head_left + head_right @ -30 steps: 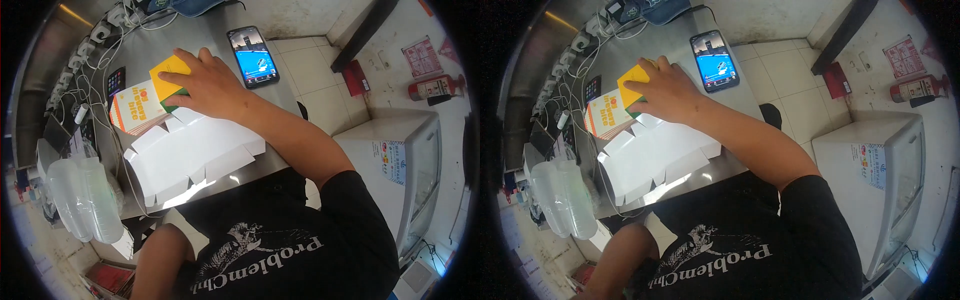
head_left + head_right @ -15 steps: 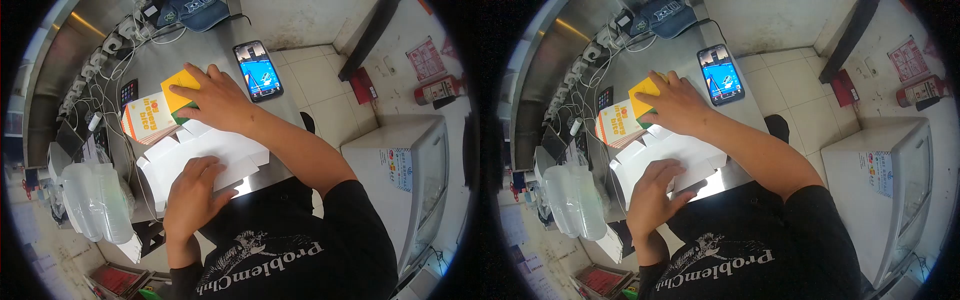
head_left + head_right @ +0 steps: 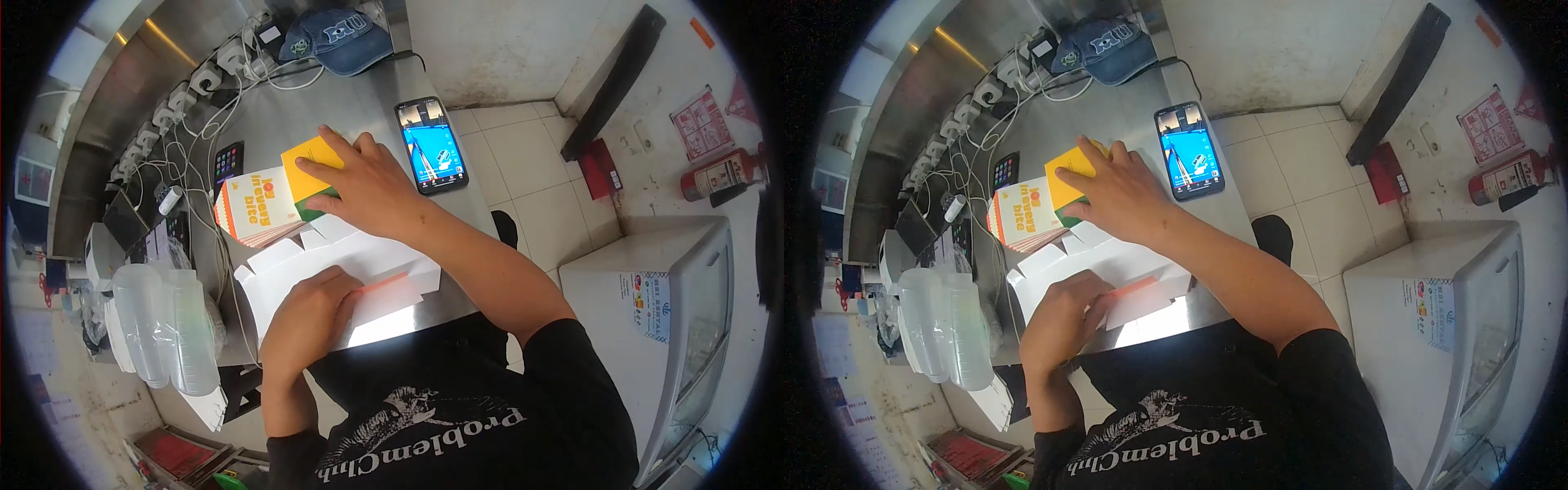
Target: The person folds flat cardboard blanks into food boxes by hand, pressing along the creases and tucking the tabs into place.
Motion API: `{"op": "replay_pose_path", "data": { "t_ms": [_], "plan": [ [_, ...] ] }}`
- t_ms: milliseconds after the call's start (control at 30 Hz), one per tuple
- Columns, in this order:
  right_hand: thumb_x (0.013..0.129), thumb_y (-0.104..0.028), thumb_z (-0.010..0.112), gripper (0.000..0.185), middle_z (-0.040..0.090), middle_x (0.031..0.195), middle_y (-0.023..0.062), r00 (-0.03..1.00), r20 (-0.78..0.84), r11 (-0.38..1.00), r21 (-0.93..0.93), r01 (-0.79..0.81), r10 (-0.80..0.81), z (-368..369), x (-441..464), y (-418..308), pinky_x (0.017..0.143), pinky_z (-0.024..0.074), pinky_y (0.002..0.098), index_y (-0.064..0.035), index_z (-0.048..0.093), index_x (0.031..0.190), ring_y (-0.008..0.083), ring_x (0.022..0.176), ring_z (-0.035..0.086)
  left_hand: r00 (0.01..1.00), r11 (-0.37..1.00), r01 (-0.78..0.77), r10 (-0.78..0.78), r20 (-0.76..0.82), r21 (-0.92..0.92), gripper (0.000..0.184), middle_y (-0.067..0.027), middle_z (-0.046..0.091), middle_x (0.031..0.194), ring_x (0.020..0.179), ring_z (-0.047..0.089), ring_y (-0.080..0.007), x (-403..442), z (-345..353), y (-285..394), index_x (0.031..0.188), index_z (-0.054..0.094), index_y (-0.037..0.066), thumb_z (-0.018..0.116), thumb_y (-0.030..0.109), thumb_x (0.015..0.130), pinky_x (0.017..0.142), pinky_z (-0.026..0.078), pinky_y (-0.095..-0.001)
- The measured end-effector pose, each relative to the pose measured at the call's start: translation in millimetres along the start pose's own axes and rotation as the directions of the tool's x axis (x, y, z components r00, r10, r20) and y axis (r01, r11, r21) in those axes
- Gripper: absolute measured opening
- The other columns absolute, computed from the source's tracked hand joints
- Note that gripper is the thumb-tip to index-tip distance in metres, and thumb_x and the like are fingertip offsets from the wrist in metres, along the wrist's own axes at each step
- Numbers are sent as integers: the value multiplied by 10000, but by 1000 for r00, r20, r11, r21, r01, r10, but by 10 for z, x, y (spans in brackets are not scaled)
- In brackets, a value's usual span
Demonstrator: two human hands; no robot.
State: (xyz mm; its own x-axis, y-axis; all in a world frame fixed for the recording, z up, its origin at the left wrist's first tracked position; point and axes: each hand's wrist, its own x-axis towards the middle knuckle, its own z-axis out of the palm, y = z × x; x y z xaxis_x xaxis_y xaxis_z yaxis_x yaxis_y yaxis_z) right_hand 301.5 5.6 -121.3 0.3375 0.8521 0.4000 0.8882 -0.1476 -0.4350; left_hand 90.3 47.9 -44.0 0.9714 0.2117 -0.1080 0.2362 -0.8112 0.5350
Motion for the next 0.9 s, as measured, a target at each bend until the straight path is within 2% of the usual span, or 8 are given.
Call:
{"op": "replay_pose_path", "data": {
  "t_ms": [133,200,300,333,367,433,567,900],
  "plan": [
    [1075,-430,688,496,634,1549,197,970,-226,987,115,116,-88,-203,77,136,1053,549,430,-181,709,1503,332,1187,647,993,992,49,-61,-106,-112,109,-152,725,982,834,713,-400,-243,-171,126,1036,778,0,782,4,927,761,575,-434],
    [1094,-355,683,445,705,1464,192,935,-337,956,218,196,-115,-434,112,154,1016,569,423,-124,724,1472,311,1149,679,934,995,-14,-21,-355,-95,120,-134,729,963,793,728,-344,-432,-236,151,1023,790,-3,783,-58,917,713,565,-382],
    [1050,-147,713,214,776,1235,141,731,-604,705,666,244,317,-868,31,56,942,573,430,-20,788,1205,309,1142,702,802,967,-56,-106,-588,-250,135,-160,762,1021,844,755,-255,-754,-241,194,1016,782,-26,810,-78,894,765,600,-355],
    [1050,-147,713,214,776,1235,141,729,-609,706,662,250,313,-942,-9,-60,942,573,430,-20,788,1205,309,1142,702,689,921,-96,-211,-693,-376,150,-172,771,1045,873,759,-242,-839,-244,220,1058,772,-36,814,-50,914,804,616,-361],
    [1008,-201,770,232,768,1238,141,733,-676,786,495,371,80,-998,-75,-189,929,579,447,-51,781,1185,321,1155,696,687,922,-101,-206,-697,-373,150,-172,771,1045,873,759,-242,-904,-215,204,1058,772,-36,814,-50,914,804,616,-361],
    [896,-292,878,329,747,1262,148,693,-667,707,349,615,-273,-936,-211,-512,928,588,481,-108,763,1143,356,1175,685,373,789,-482,-209,-904,-382,307,-201,729,1274,1113,737,-257,-983,-141,138,1295,671,-92,740,31,1023,982,595,-393],
    [845,-294,893,296,753,1299,190,586,-677,570,291,769,-445,-837,-314,-1174,973,616,485,-110,778,1046,366,1154,725,247,713,-538,-376,-893,-449,530,-236,643,1439,1312,676,-314,-908,-71,325,1506,483,-113,657,100,1053,1107,570,-439],
    [882,-91,796,219,748,1217,193,518,-614,641,26,767,-596,-735,-507,-1277,892,676,443,-1,776,1081,371,1092,747,298,668,-568,-377,-877,-480,572,-219,661,1394,1238,702,-285,-936,1,291,1508,464,-94,716,122,1042,1088,574,-408]
  ]
}}
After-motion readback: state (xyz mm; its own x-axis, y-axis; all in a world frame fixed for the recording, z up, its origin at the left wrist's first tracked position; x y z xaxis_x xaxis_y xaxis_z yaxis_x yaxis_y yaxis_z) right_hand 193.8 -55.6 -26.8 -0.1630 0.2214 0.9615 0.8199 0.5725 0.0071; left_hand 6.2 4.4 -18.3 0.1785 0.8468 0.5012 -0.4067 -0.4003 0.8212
